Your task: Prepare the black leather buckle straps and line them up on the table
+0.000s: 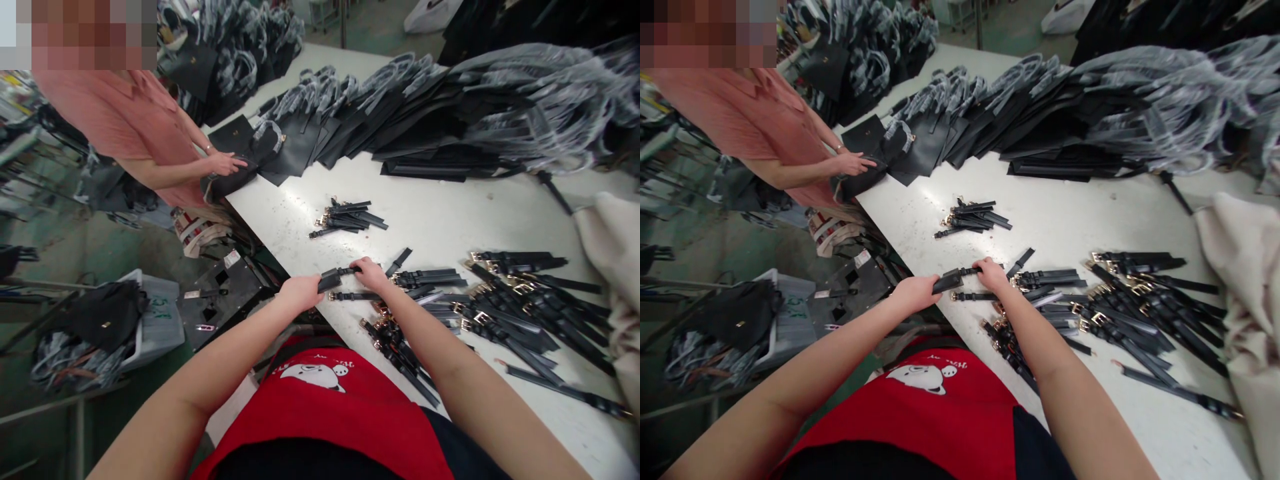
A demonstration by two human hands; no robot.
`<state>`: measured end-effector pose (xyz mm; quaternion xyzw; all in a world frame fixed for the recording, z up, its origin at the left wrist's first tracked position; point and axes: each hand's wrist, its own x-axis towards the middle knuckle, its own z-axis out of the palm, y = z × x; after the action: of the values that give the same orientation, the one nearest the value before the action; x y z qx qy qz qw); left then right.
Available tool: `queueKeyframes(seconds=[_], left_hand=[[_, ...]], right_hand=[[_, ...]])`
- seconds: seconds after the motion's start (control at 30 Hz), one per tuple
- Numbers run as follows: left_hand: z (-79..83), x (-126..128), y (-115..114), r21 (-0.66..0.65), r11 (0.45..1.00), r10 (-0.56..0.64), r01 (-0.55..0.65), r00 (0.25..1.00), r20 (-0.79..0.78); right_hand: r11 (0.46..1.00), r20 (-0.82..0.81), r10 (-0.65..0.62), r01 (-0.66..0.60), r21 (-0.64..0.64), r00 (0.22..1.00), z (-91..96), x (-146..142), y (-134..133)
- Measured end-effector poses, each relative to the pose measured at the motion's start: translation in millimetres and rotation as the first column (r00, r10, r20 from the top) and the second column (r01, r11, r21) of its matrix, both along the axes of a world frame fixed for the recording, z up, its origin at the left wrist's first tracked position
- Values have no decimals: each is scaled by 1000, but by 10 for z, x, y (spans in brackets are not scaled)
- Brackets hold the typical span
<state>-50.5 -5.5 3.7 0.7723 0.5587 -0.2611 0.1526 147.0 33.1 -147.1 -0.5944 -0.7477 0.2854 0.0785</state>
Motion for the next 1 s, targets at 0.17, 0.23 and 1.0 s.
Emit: queueKeyframes(seconds=[0.17, 0.23, 1.0], left_hand=[[-130, 369, 242, 18, 998, -68, 67, 997, 28], [-127, 406, 294, 12, 996, -84, 84, 996, 16], [145, -725, 93, 12, 974, 226, -228, 969, 104]], right_hand=[[999, -37, -42, 41, -20, 998, -120, 18, 59], [998, -41, -51, 50, -25, 998, -130, 19, 67], [997, 121, 32, -24, -71, 992, 184, 136, 320]])
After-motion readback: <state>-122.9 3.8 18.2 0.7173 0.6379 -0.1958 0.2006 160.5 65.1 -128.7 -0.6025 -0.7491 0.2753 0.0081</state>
